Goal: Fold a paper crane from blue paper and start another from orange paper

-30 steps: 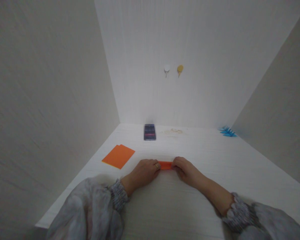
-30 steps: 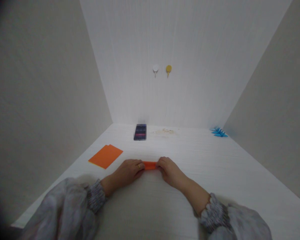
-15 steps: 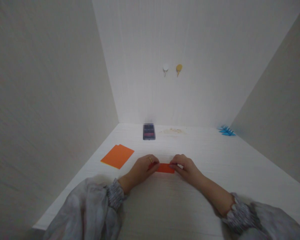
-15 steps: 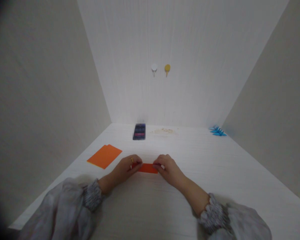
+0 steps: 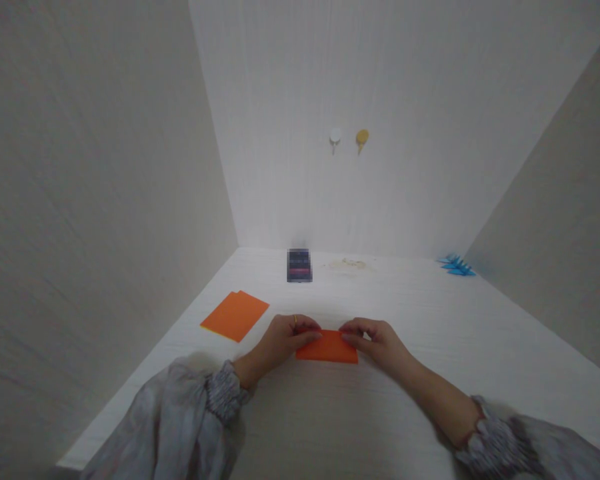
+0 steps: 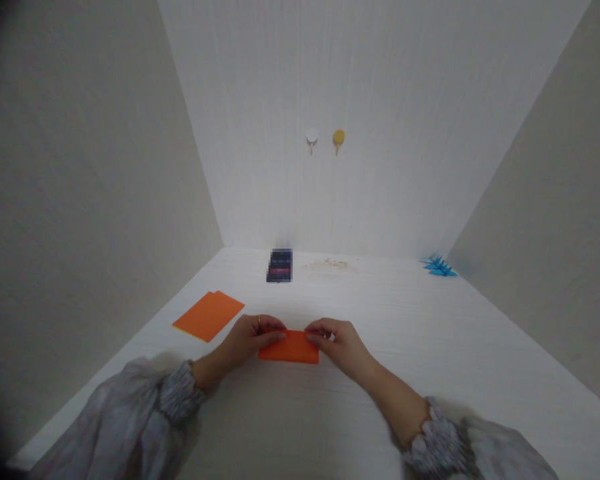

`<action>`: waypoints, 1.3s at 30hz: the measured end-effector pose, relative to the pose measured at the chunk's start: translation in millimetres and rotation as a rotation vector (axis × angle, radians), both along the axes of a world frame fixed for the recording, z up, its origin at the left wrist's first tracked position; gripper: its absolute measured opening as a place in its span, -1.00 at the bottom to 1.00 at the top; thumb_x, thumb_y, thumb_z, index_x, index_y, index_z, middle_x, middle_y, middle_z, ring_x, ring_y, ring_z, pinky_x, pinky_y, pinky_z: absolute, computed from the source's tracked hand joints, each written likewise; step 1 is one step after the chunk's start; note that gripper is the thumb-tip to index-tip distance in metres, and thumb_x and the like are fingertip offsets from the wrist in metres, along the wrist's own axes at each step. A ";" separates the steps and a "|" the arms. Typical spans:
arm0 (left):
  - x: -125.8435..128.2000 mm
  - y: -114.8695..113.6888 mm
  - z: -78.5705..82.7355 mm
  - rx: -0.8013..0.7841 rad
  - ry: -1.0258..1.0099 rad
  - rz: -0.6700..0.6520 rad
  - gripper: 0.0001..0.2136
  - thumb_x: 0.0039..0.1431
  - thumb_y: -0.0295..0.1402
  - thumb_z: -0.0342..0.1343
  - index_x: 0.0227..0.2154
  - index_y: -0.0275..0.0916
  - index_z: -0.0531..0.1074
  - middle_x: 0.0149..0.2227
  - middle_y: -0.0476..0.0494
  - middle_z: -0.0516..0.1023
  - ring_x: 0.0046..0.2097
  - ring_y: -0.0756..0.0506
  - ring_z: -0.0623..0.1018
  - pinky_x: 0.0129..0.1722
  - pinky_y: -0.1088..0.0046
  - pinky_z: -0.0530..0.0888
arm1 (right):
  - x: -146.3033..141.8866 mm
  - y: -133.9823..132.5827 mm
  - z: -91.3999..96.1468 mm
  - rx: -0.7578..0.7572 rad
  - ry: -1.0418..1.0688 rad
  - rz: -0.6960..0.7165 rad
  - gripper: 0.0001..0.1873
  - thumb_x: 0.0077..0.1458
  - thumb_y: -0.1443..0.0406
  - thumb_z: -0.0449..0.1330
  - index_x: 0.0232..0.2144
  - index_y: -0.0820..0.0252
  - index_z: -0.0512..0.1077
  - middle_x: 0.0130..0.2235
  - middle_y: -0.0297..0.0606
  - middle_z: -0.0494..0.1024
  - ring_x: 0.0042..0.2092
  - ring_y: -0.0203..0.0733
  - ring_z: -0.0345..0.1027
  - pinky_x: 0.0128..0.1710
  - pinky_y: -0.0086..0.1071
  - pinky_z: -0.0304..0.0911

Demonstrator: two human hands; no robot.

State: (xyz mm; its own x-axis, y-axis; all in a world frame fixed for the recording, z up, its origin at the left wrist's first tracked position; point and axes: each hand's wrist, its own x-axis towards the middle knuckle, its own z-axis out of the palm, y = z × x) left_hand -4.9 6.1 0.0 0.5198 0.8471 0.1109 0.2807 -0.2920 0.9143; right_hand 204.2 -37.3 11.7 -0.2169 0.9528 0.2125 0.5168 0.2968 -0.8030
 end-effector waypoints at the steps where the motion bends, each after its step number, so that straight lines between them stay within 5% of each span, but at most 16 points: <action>1: 0.0 -0.1 0.5 -0.001 0.006 -0.003 -0.78 -0.05 -0.25 0.10 -0.37 -0.29 0.46 -0.41 -0.07 0.52 -0.38 0.00 0.46 -0.37 0.53 0.37 | -0.2 -0.2 0.0 -0.003 0.003 -0.006 -0.84 -0.04 0.26 0.13 -0.42 0.21 0.46 -0.47 -0.33 0.49 -0.43 -0.31 0.26 -0.41 -0.45 0.16; 23: -0.1 -1.1 2.0 0.081 0.059 -0.012 -0.78 0.01 -0.25 0.04 -0.42 -0.33 0.44 -0.49 -0.04 0.48 -0.47 0.04 0.40 -0.47 0.56 0.32 | -0.5 0.6 -3.3 -0.003 -0.005 0.006 -0.84 0.00 0.28 0.08 -0.45 0.20 0.44 -0.45 -0.31 0.49 -0.38 -0.26 0.31 -0.37 -0.40 0.21; 28: -2.4 -1.4 7.8 0.367 0.256 -0.064 -0.81 0.10 -0.30 -0.04 -0.37 -0.27 0.43 -0.44 -0.02 0.49 -0.42 0.04 0.42 -0.40 0.56 0.32 | 1.0 -1.1 -2.3 0.243 -0.244 0.010 -0.85 0.06 0.33 0.02 -0.44 0.20 0.39 -0.44 -0.27 0.46 -0.38 -0.25 0.28 -0.35 -0.38 0.19; 35: -10.7 0.8 8.0 1.086 0.522 -0.152 -0.81 0.19 -0.38 -0.15 -0.31 -0.25 0.37 -0.33 -0.10 0.46 -0.30 -0.01 0.40 -0.29 0.46 0.31 | 5.2 -0.5 -1.6 0.688 -0.690 0.188 -0.77 0.11 0.43 -0.07 -0.40 0.25 0.39 -0.44 -0.20 0.41 -0.36 -0.22 0.20 -0.29 -0.28 0.08; 39: -11.3 -2.1 9.7 1.233 0.620 -0.233 -0.81 0.20 -0.44 -0.18 -0.37 -0.29 0.34 -0.39 -0.11 0.40 -0.33 -0.01 0.36 -0.31 0.43 0.29 | 4.2 -1.1 -0.6 0.774 -0.806 0.239 -0.75 0.13 0.42 -0.08 -0.42 0.24 0.39 -0.45 -0.20 0.40 -0.35 -0.22 0.18 -0.27 -0.27 0.06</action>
